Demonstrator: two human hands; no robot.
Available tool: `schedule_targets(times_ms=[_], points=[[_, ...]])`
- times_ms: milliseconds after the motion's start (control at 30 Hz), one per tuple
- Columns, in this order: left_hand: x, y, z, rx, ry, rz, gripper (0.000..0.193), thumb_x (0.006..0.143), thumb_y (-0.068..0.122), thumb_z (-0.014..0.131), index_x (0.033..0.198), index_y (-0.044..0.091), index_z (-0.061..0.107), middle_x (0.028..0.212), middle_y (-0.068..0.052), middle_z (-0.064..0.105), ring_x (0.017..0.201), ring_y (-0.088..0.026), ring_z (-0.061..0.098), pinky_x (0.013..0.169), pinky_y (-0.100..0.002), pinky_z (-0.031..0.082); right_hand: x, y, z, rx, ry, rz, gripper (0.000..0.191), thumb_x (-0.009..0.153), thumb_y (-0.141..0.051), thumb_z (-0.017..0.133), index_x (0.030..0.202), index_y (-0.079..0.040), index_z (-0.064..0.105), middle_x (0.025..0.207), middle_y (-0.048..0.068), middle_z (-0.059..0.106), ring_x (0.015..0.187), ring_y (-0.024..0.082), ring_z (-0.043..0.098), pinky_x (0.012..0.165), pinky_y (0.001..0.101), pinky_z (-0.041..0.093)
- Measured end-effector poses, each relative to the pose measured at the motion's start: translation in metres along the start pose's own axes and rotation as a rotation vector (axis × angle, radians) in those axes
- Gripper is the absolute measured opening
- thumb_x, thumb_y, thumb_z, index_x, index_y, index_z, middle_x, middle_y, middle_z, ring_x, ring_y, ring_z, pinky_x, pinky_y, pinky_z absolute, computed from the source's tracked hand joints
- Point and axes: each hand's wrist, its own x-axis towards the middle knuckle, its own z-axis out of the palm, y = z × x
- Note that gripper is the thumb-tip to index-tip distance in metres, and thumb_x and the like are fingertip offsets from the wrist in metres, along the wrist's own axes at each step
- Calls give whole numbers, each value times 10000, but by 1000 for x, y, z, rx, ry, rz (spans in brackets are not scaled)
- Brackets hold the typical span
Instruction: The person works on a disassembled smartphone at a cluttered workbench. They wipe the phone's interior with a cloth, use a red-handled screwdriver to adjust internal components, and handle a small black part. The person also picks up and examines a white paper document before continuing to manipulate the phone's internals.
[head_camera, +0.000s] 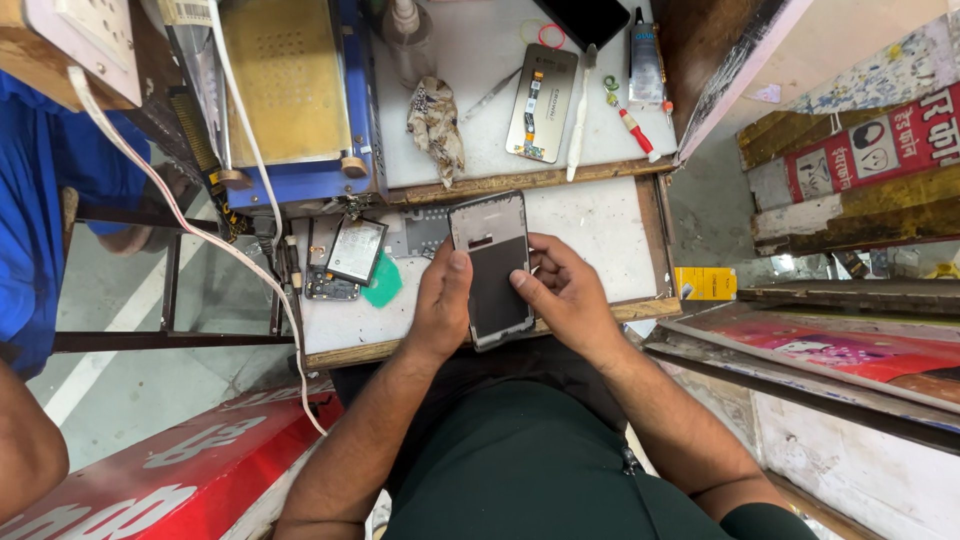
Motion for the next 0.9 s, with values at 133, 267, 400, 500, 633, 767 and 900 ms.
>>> schedule_targets(times_ms=[133, 267, 400, 500, 633, 767, 900], points=[[3, 3, -15, 232, 0, -95, 489, 1142, 381, 462, 1368, -13, 644, 1077, -69, 703, 977, -107, 614, 886, -264, 515, -2, 1, -11, -20, 78, -2, 347, 1007, -63, 659, 1329, 53, 602, 966, 36, 683, 832, 49, 644, 714, 194, 537], [-4, 8, -15, 352, 76, -144, 400, 1040, 208, 604, 1369, -20, 609, 1037, -37, 715, 899, -86, 626, 777, -243, 523, -5, 1, -15, -43, 188, -106, 274, 1021, -42, 650, 1275, 53, 616, 968, 21, 680, 806, 26, 610, 695, 175, 507], [-23, 10, 2, 430, 51, -205, 359, 976, 115, 680, 1303, -29, 643, 942, -39, 732, 827, -87, 672, 733, -244, 567, -5, -2, -10, -75, 236, -164, 251, 1041, -43, 631, 1277, 40, 618, 894, 7, 666, 735, 11, 570, 627, 169, 458], [-31, 13, 8, 372, 35, -202, 320, 986, 114, 676, 1275, -25, 662, 914, -58, 734, 815, -96, 672, 731, -250, 569, -8, -8, -6, -94, 214, -174, 241, 1054, -91, 605, 1262, 31, 590, 889, 20, 700, 747, 19, 601, 633, 183, 467], [-33, 15, 11, 358, 26, -268, 236, 1007, 160, 641, 1168, 3, 710, 920, -59, 759, 802, -99, 698, 703, -259, 594, -15, -16, -11, -296, 130, -114, 296, 1055, -178, 589, 1264, 31, 597, 937, 64, 733, 811, 80, 668, 698, 244, 553], [-19, 12, 13, 657, 129, 46, 176, 1010, 164, 685, 1063, 3, 730, 953, -95, 746, 864, -117, 703, 748, -282, 567, -21, -15, -16, -345, 51, -121, 333, 1063, -226, 587, 1270, 35, 592, 983, 88, 764, 882, 128, 726, 762, 284, 586], [10, 13, 9, 605, 282, 64, 188, 1023, 168, 671, 1063, -12, 707, 887, -84, 730, 802, -110, 674, 720, -270, 551, -21, -11, -16, -342, -26, -67, 323, 1053, -232, 590, 1250, 23, 617, 963, 85, 767, 860, 124, 727, 760, 281, 587]])
